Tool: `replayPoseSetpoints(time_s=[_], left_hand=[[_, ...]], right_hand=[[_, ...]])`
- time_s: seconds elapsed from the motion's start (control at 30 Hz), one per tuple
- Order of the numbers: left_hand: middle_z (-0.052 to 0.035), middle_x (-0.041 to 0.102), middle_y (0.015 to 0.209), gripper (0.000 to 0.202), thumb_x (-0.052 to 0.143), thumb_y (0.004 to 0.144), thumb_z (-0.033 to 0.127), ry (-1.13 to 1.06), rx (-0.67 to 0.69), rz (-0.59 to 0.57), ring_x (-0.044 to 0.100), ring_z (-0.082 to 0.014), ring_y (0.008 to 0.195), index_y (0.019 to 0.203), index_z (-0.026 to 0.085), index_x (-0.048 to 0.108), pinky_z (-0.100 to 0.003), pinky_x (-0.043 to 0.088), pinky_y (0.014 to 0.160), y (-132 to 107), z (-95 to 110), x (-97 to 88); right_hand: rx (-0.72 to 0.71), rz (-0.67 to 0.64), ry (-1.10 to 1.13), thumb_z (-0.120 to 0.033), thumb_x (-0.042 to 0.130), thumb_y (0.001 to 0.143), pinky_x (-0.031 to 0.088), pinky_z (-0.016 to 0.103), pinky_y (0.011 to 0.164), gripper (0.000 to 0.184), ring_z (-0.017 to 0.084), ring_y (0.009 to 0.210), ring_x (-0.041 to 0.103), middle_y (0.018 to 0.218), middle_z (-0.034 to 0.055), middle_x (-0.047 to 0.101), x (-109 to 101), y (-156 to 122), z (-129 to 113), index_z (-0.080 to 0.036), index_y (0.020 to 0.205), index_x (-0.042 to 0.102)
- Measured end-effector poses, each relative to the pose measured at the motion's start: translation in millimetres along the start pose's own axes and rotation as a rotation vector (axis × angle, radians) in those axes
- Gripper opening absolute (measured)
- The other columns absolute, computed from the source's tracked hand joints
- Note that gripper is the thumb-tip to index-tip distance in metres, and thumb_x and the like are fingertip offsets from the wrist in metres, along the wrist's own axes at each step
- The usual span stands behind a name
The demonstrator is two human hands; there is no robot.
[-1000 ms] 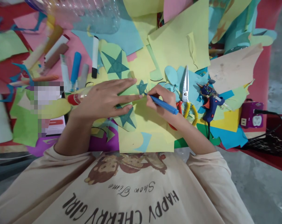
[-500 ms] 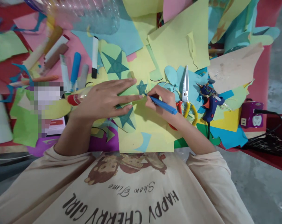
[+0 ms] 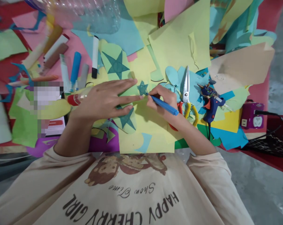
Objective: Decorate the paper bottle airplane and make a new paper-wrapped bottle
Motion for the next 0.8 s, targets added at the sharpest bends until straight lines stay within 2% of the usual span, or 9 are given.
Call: replayPoseSetpoints(time_s=[0.17,0.37,0.57,0.67,0.8], left_hand=[[-0.0102,0.055,0.151,0.036,0.047,0.099,0.029,0.016,0.005,0.014,0.059,-0.0298,0.134,0.129,0.032,0.068,-0.047,0.054,0.104,-0.1,-0.6,0.8],[-0.0104,0.052,0.153,0.037,0.045,0.101,0.031,0.031,0.005,-0.013,0.057,-0.029,0.136,0.13,0.032,0.067,-0.045,0.051,0.108,-1.2,-2.0,3.0],[-0.0166,0.058,0.146,0.036,0.046,0.101,0.031,0.109,0.081,0.095,0.063,-0.0296,0.129,0.128,0.028,0.069,-0.042,0.056,0.1,-1.9,-0.8,3.4],[-0.0117,0.057,0.148,0.036,0.046,0.1,0.03,0.099,0.047,0.056,0.061,-0.0266,0.132,0.129,0.032,0.068,-0.042,0.056,0.101,-1.3,-1.0,2.8],[-0.0114,0.056,0.15,0.036,0.046,0.1,0.033,0.075,0.027,0.033,0.061,-0.028,0.132,0.128,0.031,0.068,-0.044,0.056,0.103,-1.0,-1.1,1.8]], right_hand=[[0.017,-0.02,-0.025,-0.025,0.061,0.085,0.047,0.03,0.051,0.016,0.014,0.053,0.055,0.063,-0.0035,0.059,0.2,-1.2,1.1,-0.027,0.071,0.053],[0.023,0.022,0.041,-0.024,0.063,0.089,0.049,0.029,0.054,0.008,0.014,0.058,0.06,0.071,-0.0024,0.064,1.6,-0.7,0.3,-0.028,0.083,0.059],[0.037,-0.038,-0.032,-0.03,0.061,0.088,0.048,0.03,0.053,0.015,0.013,0.056,0.058,0.065,-0.0026,0.062,0.0,-0.4,1.1,-0.026,0.074,0.058],[0.053,-0.043,-0.06,-0.032,0.061,0.086,0.047,0.031,0.05,0.019,0.014,0.054,0.055,0.061,-0.0029,0.06,0.0,-0.8,1.3,-0.027,0.069,0.054],[0.04,0.044,-0.025,-0.031,0.06,0.088,0.048,0.031,0.05,0.013,0.015,0.056,0.057,0.065,-0.0022,0.062,0.9,-1.1,2.0,-0.028,0.076,0.057]])
Point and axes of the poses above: each hand's wrist, its own y-axis towards the middle knuckle, its own x-axis out of the palm, z = x × y, the point moved 2 cm from there along y, towards the middle knuckle
